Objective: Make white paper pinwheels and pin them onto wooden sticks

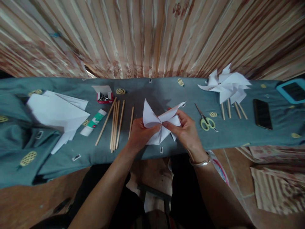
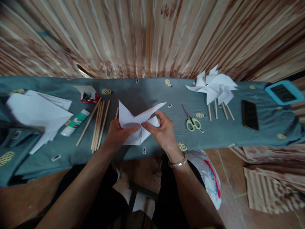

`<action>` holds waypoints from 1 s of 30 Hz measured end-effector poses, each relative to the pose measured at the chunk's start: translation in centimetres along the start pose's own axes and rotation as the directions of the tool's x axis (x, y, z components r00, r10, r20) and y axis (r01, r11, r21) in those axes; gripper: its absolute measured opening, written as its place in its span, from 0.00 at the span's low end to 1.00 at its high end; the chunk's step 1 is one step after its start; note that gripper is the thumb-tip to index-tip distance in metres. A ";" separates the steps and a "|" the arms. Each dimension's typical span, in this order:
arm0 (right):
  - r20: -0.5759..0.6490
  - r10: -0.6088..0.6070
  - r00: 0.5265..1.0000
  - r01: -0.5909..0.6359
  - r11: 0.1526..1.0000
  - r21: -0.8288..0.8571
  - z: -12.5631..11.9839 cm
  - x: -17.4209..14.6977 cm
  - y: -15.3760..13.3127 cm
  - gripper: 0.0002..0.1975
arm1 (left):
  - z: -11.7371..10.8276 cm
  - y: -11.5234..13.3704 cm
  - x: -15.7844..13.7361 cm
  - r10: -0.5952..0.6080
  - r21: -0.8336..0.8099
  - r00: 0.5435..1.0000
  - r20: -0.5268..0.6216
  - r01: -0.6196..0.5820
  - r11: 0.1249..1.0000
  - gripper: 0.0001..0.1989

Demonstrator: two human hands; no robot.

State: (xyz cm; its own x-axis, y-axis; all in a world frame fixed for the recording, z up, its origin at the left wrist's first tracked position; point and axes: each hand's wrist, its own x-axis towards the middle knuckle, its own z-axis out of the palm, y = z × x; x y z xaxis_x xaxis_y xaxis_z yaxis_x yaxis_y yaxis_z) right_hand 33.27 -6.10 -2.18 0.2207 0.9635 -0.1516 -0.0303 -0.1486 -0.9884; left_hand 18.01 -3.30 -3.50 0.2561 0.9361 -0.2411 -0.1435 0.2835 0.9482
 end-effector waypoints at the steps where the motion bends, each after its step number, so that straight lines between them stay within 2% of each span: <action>1: 0.007 0.000 1.000 0.000 1.000 -0.006 0.0 0.0 0.0 0.23 | -0.1 0.0 -0.1 -0.007 0.009 1.000 0.014 0.007 1.000 0.12; 4: 0.008 -0.005 1.000 0.005 1.000 -0.009 -0.3 -0.1 0.2 0.23 | -0.9 0.4 -0.4 0.021 -0.007 0.997 0.070 -0.020 1.000 0.15; 7: -0.037 -0.020 0.999 0.020 1.000 -0.004 -0.6 -0.3 0.0 0.26 | -2.8 0.9 -0.2 0.165 0.000 0.983 0.076 -0.166 0.986 0.21; 8: -0.052 -0.029 0.998 0.029 1.000 -0.007 -0.8 -0.4 -0.1 0.26 | -3.5 0.9 -0.1 0.206 0.073 0.978 0.030 -0.207 0.976 0.23; 9: -0.064 -0.039 0.997 0.039 0.999 -0.011 -0.9 -0.6 -0.3 0.26 | -4.3 1.0 0.0 0.242 0.226 0.969 -0.048 -0.226 0.948 0.22; 10: -0.073 -0.049 0.996 0.048 0.999 -0.016 -1.0 -0.8 -0.5 0.26 | -5.1 0.9 0.1 0.300 0.425 0.949 -0.096 -0.234 0.874 0.19; 11: -0.079 -0.060 0.995 0.059 0.998 -0.022 -1.1 -1.1 -0.7 0.26 | -5.7 0.8 0.2 0.346 0.612 0.934 -0.087 -0.224 0.759 0.16; 13: -0.080 -0.084 0.993 0.081 0.996 -0.036 -1.2 -1.6 -1.0 0.25 | -6.7 0.4 0.3 0.380 0.826 0.924 -0.030 -0.192 0.530 0.14; 14: -0.078 -0.099 0.992 0.095 0.994 -0.045 -1.3 -1.9 -1.2 0.25 | -6.9 0.2 0.3 0.384 0.876 0.923 -0.008 -0.179 0.448 0.14; 16: -0.065 -0.130 0.989 0.125 0.989 -0.074 -1.4 -2.5 -1.4 0.25 | -7.1 -0.3 0.2 0.370 0.928 0.929 0.021 -0.156 0.339 0.15; 19: -0.045 -0.168 0.985 0.161 0.978 -0.133 -1.4 -3.2 -1.5 0.24 | -7.0 -0.5 0.4 0.328 0.954 0.945 0.025 -0.120 0.276 0.13; 21: -0.024 -0.195 0.981 0.188 0.968 -0.168 -1.4 -3.7 -1.5 0.24 | -6.9 -0.4 0.8 0.319 0.942 0.948 -0.002 -0.105 0.318 0.12; 22: -0.010 -0.206 0.978 0.201 0.961 -0.190 -1.4 -3.8 -1.5 0.25 | -6.8 -0.3 0.9 0.317 0.921 0.948 -0.026 -0.100 0.376 0.12; 24: 0.019 -0.225 0.974 0.223 0.942 -0.251 -1.4 -4.2 -1.5 0.25 | -6.5 -0.1 1.1 0.291 0.818 0.952 -0.099 -0.088 0.568 0.13; 27: 0.054 -0.264 0.963 0.267 0.903 -0.337 -1.4 -4.6 -1.8 0.24 | -5.5 0.2 0.8 0.160 0.509 0.972 -0.172 -0.051 0.859 0.15; 30: 0.083 -0.347 0.934 0.351 0.854 -0.385 -1.5 -5.0 -2.0 0.21 | -4.3 0.5 -0.3 0.029 0.249 0.988 -0.151 0.010 0.968 0.15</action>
State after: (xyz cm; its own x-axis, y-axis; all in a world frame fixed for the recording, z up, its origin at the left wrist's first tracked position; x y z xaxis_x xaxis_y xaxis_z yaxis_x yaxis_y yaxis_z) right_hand 33.72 -10.91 0.57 0.1357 0.9702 0.2008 0.4271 0.1256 -0.8955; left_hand 13.79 -2.58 -3.85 0.1047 0.9646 -0.2422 0.1021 0.2318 0.9674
